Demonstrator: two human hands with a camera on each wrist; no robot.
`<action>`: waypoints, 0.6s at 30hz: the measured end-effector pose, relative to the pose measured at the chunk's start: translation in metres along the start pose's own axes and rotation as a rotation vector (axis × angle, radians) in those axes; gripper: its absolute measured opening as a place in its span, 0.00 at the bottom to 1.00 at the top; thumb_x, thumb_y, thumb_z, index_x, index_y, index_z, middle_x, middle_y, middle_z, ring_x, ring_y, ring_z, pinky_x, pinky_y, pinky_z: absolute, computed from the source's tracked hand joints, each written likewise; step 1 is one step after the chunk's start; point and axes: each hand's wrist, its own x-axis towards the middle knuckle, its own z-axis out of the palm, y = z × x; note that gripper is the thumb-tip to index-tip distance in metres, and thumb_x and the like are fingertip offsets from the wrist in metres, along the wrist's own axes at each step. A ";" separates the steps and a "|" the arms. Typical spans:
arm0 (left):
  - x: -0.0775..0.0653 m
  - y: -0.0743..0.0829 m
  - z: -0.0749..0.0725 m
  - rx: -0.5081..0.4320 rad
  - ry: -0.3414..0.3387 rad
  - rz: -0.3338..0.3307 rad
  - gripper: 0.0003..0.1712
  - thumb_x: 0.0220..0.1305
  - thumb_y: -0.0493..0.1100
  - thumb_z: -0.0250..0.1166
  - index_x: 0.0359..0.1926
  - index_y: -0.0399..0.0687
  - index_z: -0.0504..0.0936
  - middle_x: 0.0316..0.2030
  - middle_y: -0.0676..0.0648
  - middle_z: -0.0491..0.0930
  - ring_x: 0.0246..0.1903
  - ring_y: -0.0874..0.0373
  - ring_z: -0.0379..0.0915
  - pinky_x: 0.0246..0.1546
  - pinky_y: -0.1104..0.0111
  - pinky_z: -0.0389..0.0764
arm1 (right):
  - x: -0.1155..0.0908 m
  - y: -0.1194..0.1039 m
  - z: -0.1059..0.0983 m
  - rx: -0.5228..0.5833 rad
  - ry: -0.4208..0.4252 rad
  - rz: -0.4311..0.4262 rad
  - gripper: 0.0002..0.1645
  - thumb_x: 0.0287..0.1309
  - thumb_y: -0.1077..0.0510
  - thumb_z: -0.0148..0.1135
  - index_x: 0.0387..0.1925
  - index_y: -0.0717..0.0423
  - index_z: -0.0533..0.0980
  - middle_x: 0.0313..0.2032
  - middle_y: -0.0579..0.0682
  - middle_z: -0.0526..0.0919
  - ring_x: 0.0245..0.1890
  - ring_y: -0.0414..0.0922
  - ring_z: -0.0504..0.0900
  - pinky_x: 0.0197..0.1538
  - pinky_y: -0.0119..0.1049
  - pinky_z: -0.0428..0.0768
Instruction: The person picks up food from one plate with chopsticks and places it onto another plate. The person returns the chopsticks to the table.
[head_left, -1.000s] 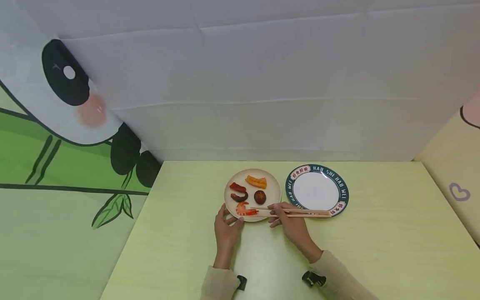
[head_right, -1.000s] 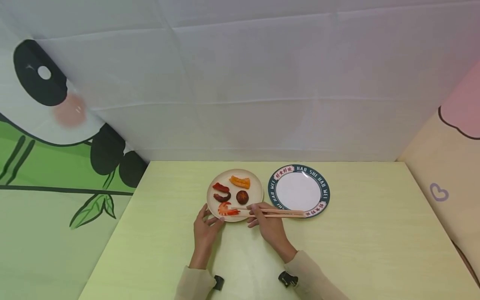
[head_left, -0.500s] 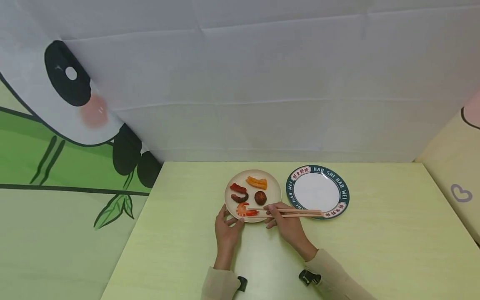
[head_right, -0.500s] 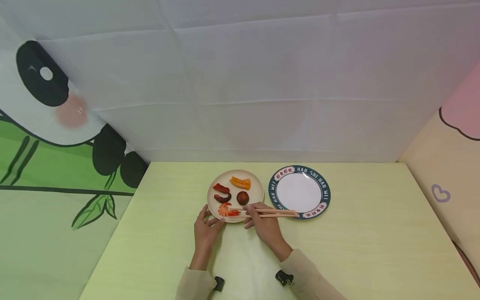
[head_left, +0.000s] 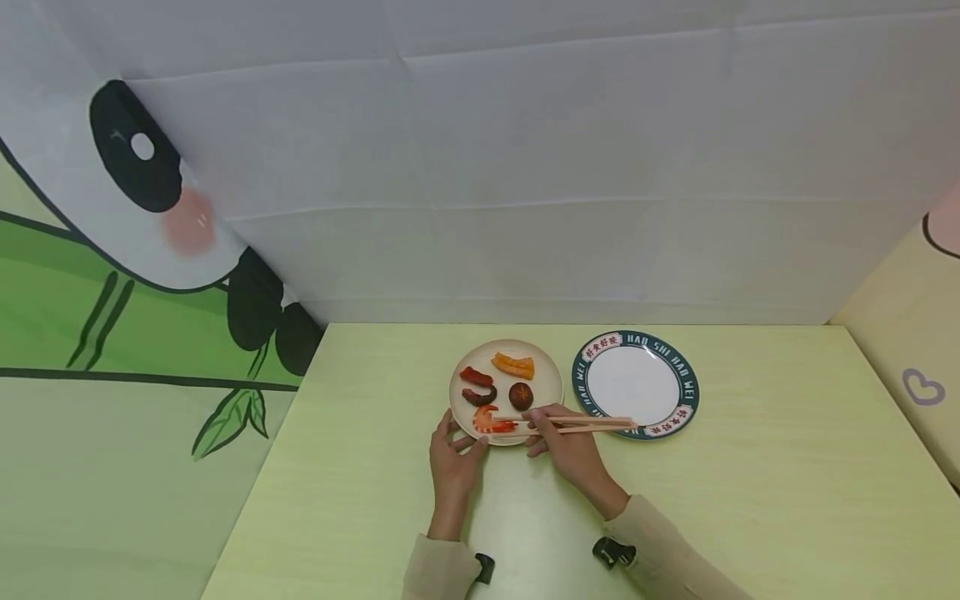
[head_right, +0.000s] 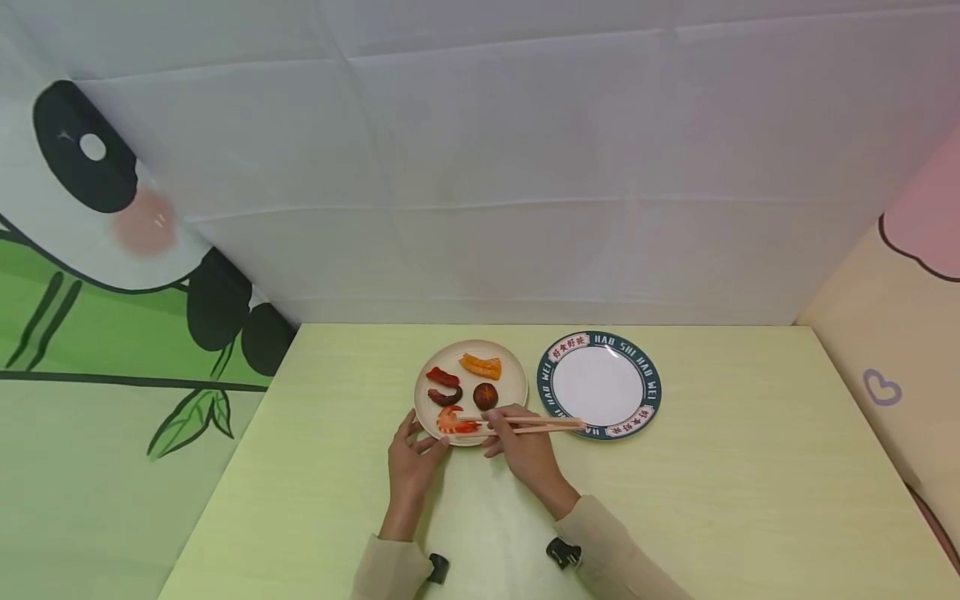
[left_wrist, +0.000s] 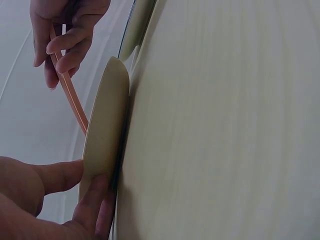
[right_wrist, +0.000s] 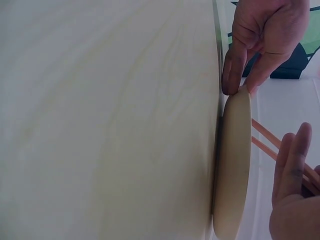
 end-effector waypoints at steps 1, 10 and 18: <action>0.000 0.000 0.000 0.001 -0.001 0.002 0.45 0.61 0.26 0.73 0.76 0.27 0.63 0.58 0.32 0.75 0.46 0.43 0.85 0.46 0.60 0.84 | 0.000 -0.001 0.001 0.000 0.002 -0.001 0.14 0.78 0.66 0.54 0.49 0.77 0.81 0.43 0.75 0.81 0.33 0.53 0.91 0.33 0.39 0.88; 0.000 0.000 -0.001 0.000 -0.001 -0.002 0.45 0.60 0.25 0.73 0.76 0.27 0.63 0.58 0.31 0.75 0.46 0.42 0.85 0.46 0.59 0.84 | 0.003 -0.001 0.005 -0.001 0.008 0.027 0.14 0.78 0.66 0.56 0.48 0.75 0.82 0.42 0.74 0.82 0.31 0.48 0.91 0.33 0.39 0.88; 0.001 0.001 -0.001 -0.001 0.000 -0.006 0.45 0.60 0.25 0.72 0.76 0.28 0.64 0.58 0.31 0.75 0.46 0.43 0.85 0.45 0.61 0.84 | 0.006 0.000 0.006 -0.030 0.013 0.059 0.13 0.77 0.65 0.58 0.47 0.75 0.82 0.39 0.73 0.84 0.31 0.55 0.91 0.33 0.39 0.88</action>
